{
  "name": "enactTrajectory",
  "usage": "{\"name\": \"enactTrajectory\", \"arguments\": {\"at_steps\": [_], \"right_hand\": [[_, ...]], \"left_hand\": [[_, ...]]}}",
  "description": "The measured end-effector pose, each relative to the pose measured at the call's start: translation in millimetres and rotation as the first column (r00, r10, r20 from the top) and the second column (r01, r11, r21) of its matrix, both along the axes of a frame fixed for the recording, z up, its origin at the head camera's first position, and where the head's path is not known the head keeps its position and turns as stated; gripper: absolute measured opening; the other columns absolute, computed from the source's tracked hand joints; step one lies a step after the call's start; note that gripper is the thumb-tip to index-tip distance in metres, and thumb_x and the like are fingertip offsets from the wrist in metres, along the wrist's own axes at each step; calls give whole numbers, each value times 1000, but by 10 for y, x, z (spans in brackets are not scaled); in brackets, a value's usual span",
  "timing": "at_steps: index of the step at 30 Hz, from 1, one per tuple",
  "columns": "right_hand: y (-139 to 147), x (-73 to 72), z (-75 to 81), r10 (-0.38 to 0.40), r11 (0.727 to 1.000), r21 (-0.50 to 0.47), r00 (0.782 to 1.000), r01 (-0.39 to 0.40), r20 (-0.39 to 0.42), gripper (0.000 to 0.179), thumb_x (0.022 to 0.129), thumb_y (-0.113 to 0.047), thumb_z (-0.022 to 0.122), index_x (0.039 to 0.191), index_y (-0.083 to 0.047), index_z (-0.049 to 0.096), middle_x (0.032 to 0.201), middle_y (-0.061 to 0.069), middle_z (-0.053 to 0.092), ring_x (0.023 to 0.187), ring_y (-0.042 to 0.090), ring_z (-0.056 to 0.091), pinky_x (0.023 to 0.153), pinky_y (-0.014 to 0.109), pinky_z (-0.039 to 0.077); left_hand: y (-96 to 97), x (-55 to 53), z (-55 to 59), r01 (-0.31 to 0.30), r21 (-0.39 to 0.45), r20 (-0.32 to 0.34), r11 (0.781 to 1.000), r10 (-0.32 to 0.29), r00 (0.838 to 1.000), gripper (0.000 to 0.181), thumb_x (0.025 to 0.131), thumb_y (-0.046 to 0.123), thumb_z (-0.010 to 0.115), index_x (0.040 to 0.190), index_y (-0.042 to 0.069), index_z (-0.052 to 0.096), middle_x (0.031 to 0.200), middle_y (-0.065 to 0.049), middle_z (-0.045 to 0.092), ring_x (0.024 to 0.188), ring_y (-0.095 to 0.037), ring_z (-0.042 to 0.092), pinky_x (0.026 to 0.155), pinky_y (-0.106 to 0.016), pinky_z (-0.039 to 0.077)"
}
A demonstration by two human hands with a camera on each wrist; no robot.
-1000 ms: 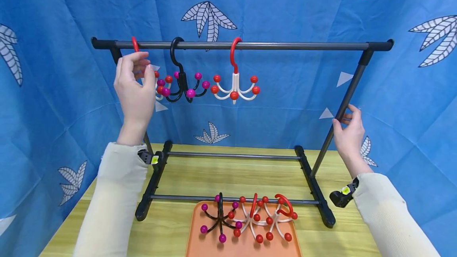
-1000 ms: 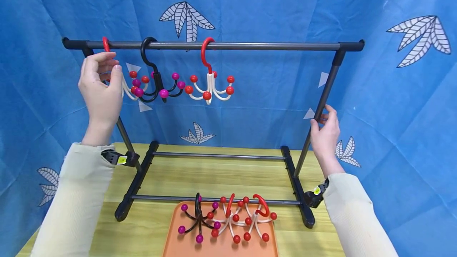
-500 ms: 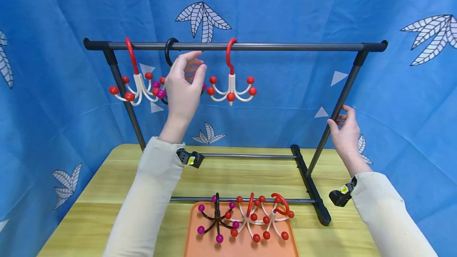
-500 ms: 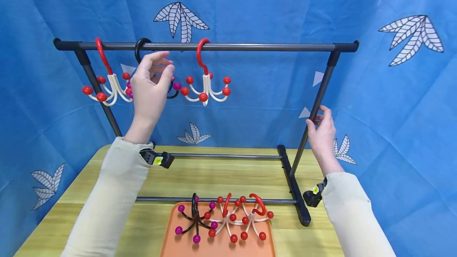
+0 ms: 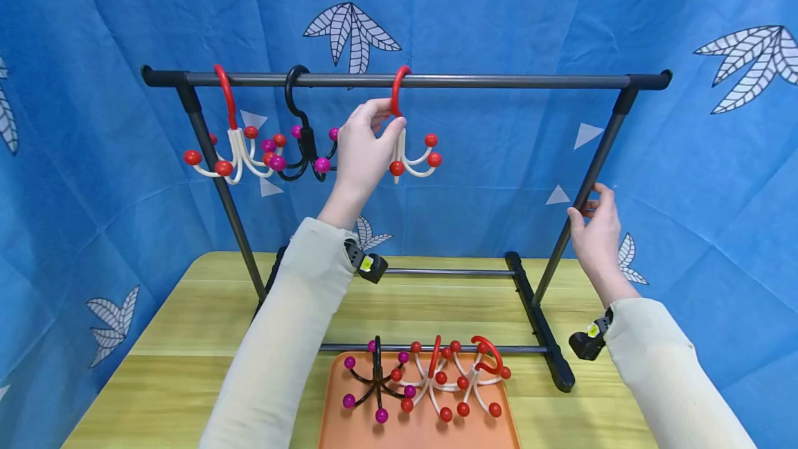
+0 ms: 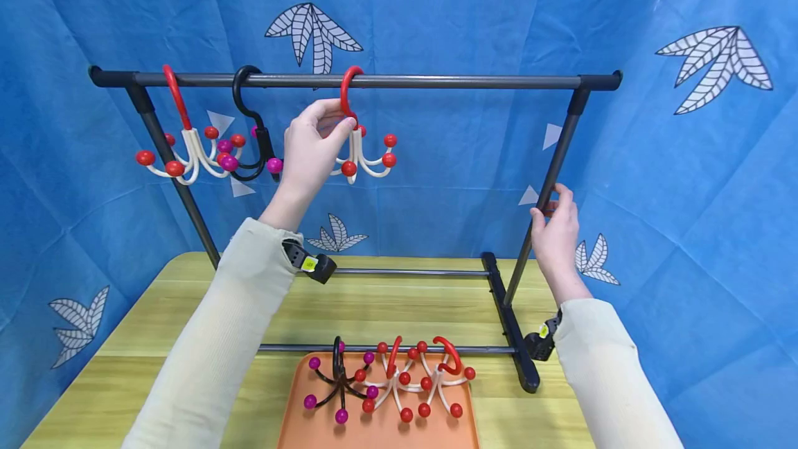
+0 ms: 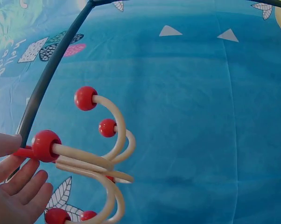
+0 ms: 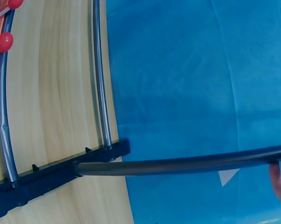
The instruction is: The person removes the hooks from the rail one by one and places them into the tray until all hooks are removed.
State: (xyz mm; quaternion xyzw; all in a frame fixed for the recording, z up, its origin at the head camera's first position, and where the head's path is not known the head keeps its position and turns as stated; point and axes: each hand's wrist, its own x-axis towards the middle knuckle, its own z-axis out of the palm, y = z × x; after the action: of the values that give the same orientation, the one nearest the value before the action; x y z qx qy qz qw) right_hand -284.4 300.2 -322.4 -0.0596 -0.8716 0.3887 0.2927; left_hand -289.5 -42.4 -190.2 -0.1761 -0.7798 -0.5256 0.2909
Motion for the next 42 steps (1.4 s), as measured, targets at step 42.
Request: {"name": "enactTrajectory", "arguments": {"at_steps": [42], "right_hand": [[-9, 50, -33, -4, 999, 44, 1000, 5, -17, 46, 97, -21, 37, 136, -1, 20, 120, 27, 35, 107, 39, 42, 85, 49, 39]], "left_hand": [[149, 379, 74, 86, -104, -237, 991, -108, 966, 24, 84, 10, 63, 106, 3, 59, 102, -8, 62, 95, -14, 60, 79, -21, 51]]}}
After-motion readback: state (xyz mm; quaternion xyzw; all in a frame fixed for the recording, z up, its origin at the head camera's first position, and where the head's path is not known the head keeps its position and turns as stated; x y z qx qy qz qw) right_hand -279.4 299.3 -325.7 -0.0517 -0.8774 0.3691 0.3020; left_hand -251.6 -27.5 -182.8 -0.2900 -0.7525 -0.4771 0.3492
